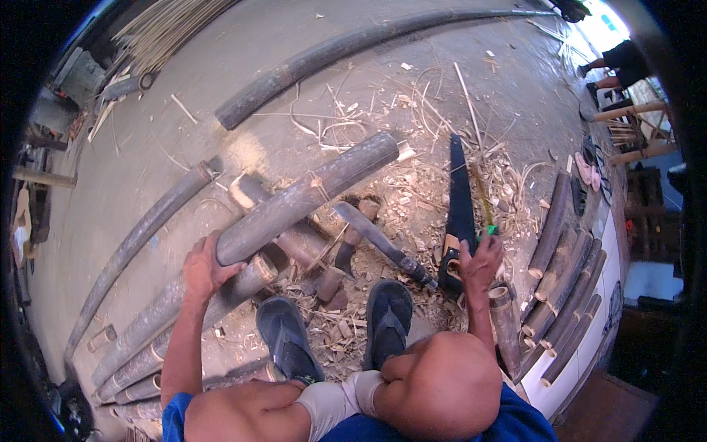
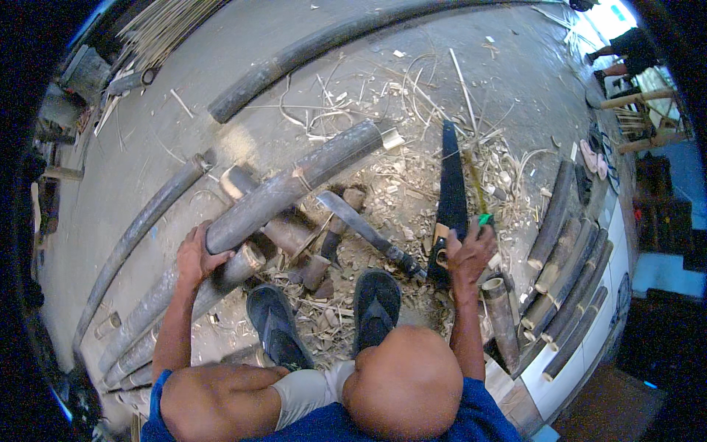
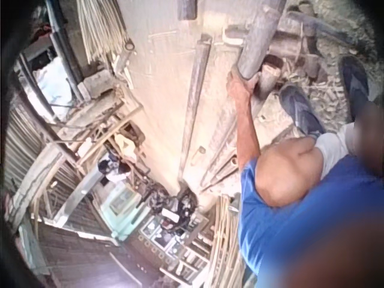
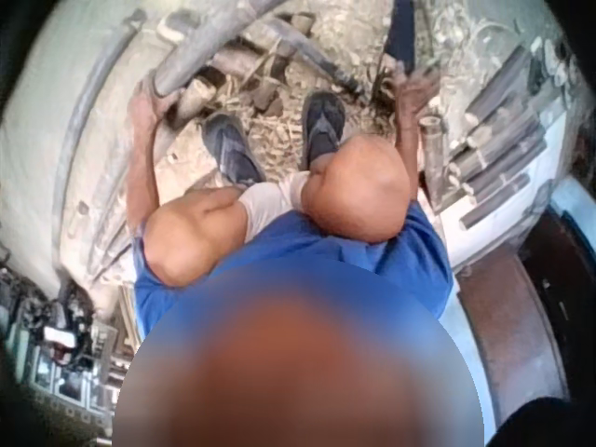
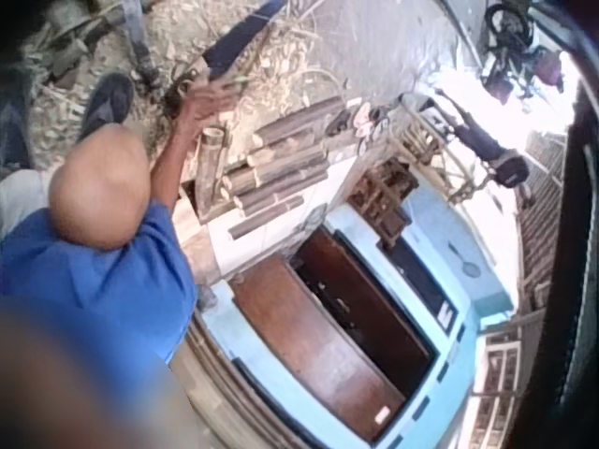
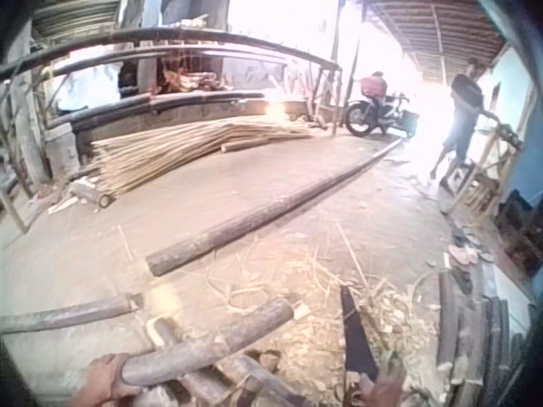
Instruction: The person uses a knife to shave the outer layer off a bamboo pole, rotating the pole and working along its length. The person occasionally pauses to inspect the pole and reposition it before continuing to shave.
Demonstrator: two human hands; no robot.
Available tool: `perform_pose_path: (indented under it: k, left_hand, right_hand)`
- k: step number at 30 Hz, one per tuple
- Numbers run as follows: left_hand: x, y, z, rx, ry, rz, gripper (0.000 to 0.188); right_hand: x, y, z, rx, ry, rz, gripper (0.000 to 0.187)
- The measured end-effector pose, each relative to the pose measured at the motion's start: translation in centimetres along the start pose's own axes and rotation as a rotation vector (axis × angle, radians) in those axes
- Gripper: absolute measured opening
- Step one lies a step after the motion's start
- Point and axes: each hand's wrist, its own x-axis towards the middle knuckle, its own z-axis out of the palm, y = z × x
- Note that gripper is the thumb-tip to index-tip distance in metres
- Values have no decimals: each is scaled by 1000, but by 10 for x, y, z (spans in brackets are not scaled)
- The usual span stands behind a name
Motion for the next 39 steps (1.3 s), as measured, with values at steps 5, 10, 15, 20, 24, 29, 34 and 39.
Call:
perform_pose_path:
  k: [5, 10, 15, 20, 24, 29, 34, 39]
  left_hand:
    - [-18, -26, -4, 2, 31, -61, 97]
    - [2, -9, -16, -133, -91, -46, 90]
    - [26, 21, -18, -217, -152, -27, 83]
    - [24, 35, -1, -90, -17, 2, 87]
    - [13, 44, 13, 61, 246, 116, 94]
    - [27, 34, -4, -74, -5, 113, 91]
    - [40, 33, -15, -138, -184, 37, 90]
    - [35, 38, -11, -142, -128, 35, 87]
  right_hand:
    - [-67, -73, -1, 387, -367, -168, 51]
    - [-71, -90, -7, 391, -525, -153, 50]
    - [-79, -82, -48, 985, -653, 257, 35]
    - [-44, -96, -57, 1137, -531, 274, 28]
    - [29, -119, -18, 1034, -385, 207, 23]
    - [91, -140, 7, 1340, -649, 214, 23]
    - [120, -157, 6, 1562, -727, 566, 19]
    - [111, -178, 10, 1266, -752, 183, 22]
